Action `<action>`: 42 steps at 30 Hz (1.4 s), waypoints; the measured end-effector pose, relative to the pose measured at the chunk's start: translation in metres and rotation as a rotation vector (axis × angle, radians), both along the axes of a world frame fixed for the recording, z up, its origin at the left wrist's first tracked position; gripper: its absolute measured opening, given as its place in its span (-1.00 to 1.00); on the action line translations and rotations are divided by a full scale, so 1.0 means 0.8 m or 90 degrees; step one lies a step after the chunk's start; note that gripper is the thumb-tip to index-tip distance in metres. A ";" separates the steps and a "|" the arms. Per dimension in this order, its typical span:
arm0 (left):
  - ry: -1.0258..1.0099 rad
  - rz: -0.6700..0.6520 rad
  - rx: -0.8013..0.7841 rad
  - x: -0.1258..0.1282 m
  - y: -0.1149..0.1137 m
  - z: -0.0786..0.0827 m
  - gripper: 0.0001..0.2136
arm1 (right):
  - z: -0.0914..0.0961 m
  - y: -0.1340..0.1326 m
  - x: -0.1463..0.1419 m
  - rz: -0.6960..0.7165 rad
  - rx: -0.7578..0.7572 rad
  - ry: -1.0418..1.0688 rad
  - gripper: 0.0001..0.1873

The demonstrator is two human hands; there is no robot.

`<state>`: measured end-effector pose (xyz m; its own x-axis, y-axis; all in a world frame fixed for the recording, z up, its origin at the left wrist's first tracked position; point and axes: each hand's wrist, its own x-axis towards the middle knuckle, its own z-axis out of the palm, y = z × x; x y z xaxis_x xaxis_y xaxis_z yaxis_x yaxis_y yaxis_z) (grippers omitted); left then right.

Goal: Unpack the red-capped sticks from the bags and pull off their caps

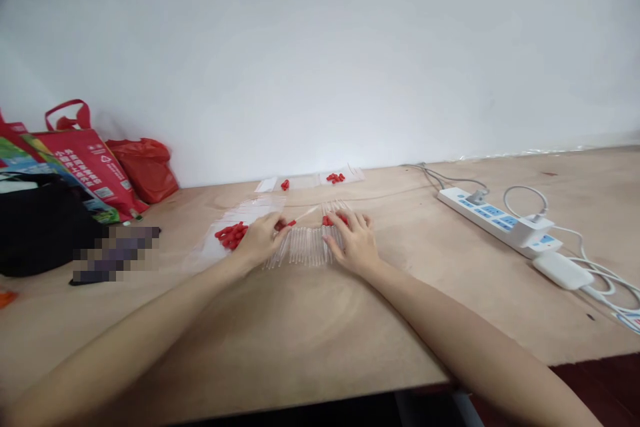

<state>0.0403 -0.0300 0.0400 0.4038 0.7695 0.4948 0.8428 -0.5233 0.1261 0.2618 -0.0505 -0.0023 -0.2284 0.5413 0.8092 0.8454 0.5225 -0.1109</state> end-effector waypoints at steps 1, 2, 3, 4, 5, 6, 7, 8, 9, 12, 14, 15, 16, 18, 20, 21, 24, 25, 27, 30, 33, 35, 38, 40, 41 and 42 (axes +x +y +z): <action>-0.004 -0.043 0.063 -0.007 -0.012 -0.007 -0.92 | 0.001 -0.003 -0.004 0.016 0.020 -0.027 -0.58; 0.000 -0.086 0.116 -0.013 -0.022 -0.014 -0.90 | 0.003 -0.007 -0.009 0.035 0.038 -0.055 -0.57; 0.003 -0.115 0.161 -0.017 -0.031 -0.021 -0.89 | 0.003 -0.010 -0.013 0.056 0.054 -0.082 -0.59; 0.005 -0.137 0.195 -0.020 -0.038 -0.026 -0.88 | 0.004 -0.012 -0.017 0.079 0.065 -0.106 -0.61; 0.006 -0.155 0.219 -0.021 -0.043 -0.031 -0.87 | 0.004 -0.015 -0.020 0.100 0.072 -0.124 -0.65; 0.003 -0.167 0.236 -0.021 -0.046 -0.034 -0.87 | 0.003 -0.016 -0.023 0.117 0.074 -0.135 -0.69; -0.001 -0.179 0.245 -0.020 -0.048 -0.036 -0.88 | 0.002 -0.018 -0.026 0.129 0.072 -0.142 -0.73; -0.006 -0.188 0.251 -0.018 -0.049 -0.037 -0.88 | 0.001 -0.018 -0.027 0.136 0.066 -0.145 -0.75; -0.009 -0.195 0.255 -0.017 -0.049 -0.037 -0.88 | 0.000 -0.019 -0.028 0.137 0.057 -0.149 -0.77; 0.007 -0.201 0.261 -0.014 -0.047 -0.035 -0.91 | 0.000 -0.021 -0.030 0.131 0.022 -0.164 -0.76; 0.034 -0.195 0.257 -0.013 -0.046 -0.035 -0.85 | 0.000 -0.022 -0.030 0.131 0.013 -0.171 -0.76; 0.047 -0.193 0.252 -0.013 -0.045 -0.036 -0.82 | 0.000 -0.022 -0.030 0.133 0.014 -0.172 -0.76; 0.057 -0.192 0.246 -0.013 -0.045 -0.036 -0.82 | 0.000 -0.023 -0.030 0.137 0.019 -0.171 -0.76; 0.068 -0.194 0.238 -0.013 -0.045 -0.037 -0.85 | 0.000 -0.023 -0.030 0.149 0.029 -0.169 -0.77; 0.073 -0.196 0.244 -0.014 -0.047 -0.038 -0.86 | 0.001 -0.024 -0.029 0.163 0.031 -0.170 -0.77; 0.077 -0.195 0.249 -0.014 -0.048 -0.038 -0.85 | 0.001 -0.024 -0.028 0.169 0.029 -0.171 -0.77; 0.097 -0.199 0.264 -0.014 -0.052 -0.035 -0.83 | 0.002 -0.024 -0.024 0.182 0.023 -0.179 -0.77; 0.103 -0.205 0.268 -0.015 -0.053 -0.035 -0.84 | 0.002 -0.025 -0.023 0.186 0.025 -0.181 -0.77; 0.109 -0.219 0.276 -0.015 -0.054 -0.033 -0.85 | 0.003 -0.026 -0.021 0.190 0.024 -0.184 -0.76; 0.103 -0.234 0.280 -0.015 -0.055 -0.033 -0.85 | 0.003 -0.027 -0.019 0.188 0.005 -0.192 -0.75; 0.099 -0.247 0.270 -0.015 -0.056 -0.033 -0.83 | 0.001 -0.027 -0.017 0.185 0.000 -0.202 -0.77; 0.094 -0.255 0.266 -0.015 -0.056 -0.034 -0.83 | -0.003 -0.025 -0.014 0.190 0.026 -0.205 -0.77; 0.083 -0.258 0.259 -0.016 -0.056 -0.034 -0.83 | -0.008 -0.020 -0.009 0.199 0.062 -0.209 -0.74; 0.079 -0.253 0.246 -0.016 -0.056 -0.035 -0.82 | -0.010 -0.018 -0.007 0.197 0.067 -0.212 -0.71; 0.078 -0.251 0.240 -0.015 -0.056 -0.035 -0.82 | -0.010 -0.017 -0.006 0.194 0.067 -0.211 -0.71; 0.076 -0.249 0.236 -0.015 -0.055 -0.035 -0.81 | -0.009 -0.017 -0.007 0.189 0.066 -0.211 -0.71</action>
